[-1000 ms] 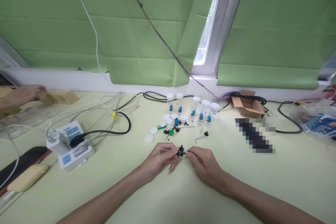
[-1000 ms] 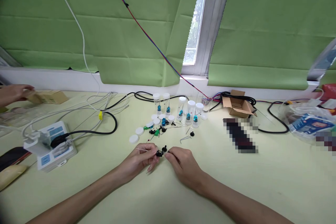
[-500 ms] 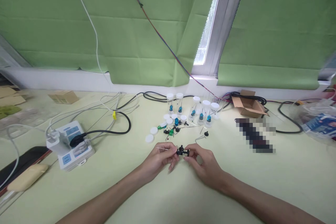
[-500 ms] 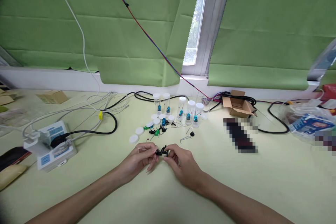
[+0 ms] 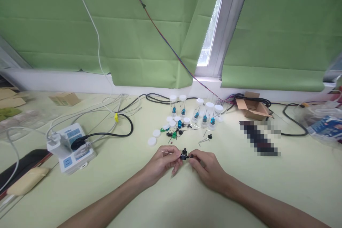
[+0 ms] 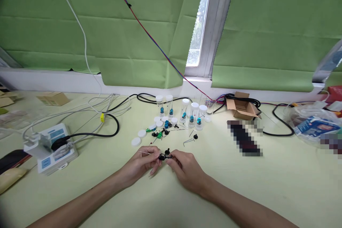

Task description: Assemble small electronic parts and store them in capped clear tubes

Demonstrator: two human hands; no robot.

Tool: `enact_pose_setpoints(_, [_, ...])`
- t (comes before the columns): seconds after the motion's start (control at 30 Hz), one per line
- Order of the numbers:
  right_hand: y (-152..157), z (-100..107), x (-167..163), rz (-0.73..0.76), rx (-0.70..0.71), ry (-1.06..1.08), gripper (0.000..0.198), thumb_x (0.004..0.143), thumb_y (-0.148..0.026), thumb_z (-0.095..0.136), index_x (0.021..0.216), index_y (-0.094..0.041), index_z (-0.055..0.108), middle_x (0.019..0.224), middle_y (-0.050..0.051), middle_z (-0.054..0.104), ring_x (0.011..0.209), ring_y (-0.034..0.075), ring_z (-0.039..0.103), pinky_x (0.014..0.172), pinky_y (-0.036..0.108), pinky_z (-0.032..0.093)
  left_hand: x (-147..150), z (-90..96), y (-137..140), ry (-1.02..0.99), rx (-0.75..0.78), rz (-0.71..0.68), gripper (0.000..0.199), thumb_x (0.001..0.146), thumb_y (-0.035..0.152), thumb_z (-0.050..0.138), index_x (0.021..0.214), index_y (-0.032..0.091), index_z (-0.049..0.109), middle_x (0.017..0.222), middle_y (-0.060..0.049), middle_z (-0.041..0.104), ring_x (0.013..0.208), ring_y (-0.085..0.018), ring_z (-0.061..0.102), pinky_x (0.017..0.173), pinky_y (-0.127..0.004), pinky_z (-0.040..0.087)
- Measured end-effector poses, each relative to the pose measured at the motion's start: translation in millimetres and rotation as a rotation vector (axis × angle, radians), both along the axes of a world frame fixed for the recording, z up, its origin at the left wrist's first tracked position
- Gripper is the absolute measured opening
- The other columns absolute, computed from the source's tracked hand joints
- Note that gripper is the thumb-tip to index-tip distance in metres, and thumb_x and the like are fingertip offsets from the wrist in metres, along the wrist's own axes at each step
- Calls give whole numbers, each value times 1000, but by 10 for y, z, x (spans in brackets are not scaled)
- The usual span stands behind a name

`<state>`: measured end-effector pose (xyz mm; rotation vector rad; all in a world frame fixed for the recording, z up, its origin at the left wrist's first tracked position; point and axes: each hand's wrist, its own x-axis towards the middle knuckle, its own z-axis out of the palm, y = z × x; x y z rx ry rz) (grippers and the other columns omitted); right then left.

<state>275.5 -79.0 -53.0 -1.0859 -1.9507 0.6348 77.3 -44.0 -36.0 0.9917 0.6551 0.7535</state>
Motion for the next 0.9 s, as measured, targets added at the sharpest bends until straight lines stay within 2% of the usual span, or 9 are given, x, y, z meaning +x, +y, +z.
enact_pose_setpoints(0.17, [1, 4, 6, 5, -24, 0, 25, 98, -25, 44, 78, -20, 58, 63, -2, 58, 56, 13, 51, 59, 24, 40, -1, -3, 1, 0, 2, -3, 29, 80, 34, 74, 66, 11, 64, 65, -6, 65, 46, -11, 53, 44, -24, 40])
enact_pose_setpoints(0.33, [-5, -14, 19, -1, -52, 56, 15, 96, -26, 49, 105, -20, 59, 69, -1, 60, 61, 14, 54, 59, 24, 44, -1, 4, -1, -4, 2, 12, 28, 82, 34, 73, 68, 12, 63, 66, -6, 65, 46, -10, 53, 44, -24, 40])
enact_pose_setpoints(0.47, [-7, -40, 9, 17, -37, 94, 23, 93, -25, 56, 116, -21, 52, 77, 0, 61, 65, 14, 56, 58, 23, 46, -2, -7, 3, -22, 17, 23, 28, 83, 33, 72, 67, 11, 62, 66, -5, 63, 46, -10, 53, 44, -23, 40])
enact_pose_setpoints(0.7, [1, -60, 12, 0, -3, 77, 12, 95, -25, 54, 105, -20, 55, 78, 2, 63, 67, 16, 58, 60, 25, 49, -4, -21, 14, -25, 16, 21, 29, 83, 33, 71, 67, 11, 62, 66, -5, 64, 46, -11, 53, 44, -23, 40])
enact_pose_setpoints(0.9, [-1, -44, 12, 5, -25, 46, 7, 95, -26, 52, 98, -20, 56, 74, 1, 60, 66, 15, 55, 61, 25, 46, 0, -1, 9, -12, 11, 24, 29, 82, 34, 72, 66, 11, 62, 65, -5, 64, 45, -10, 53, 43, -23, 39])
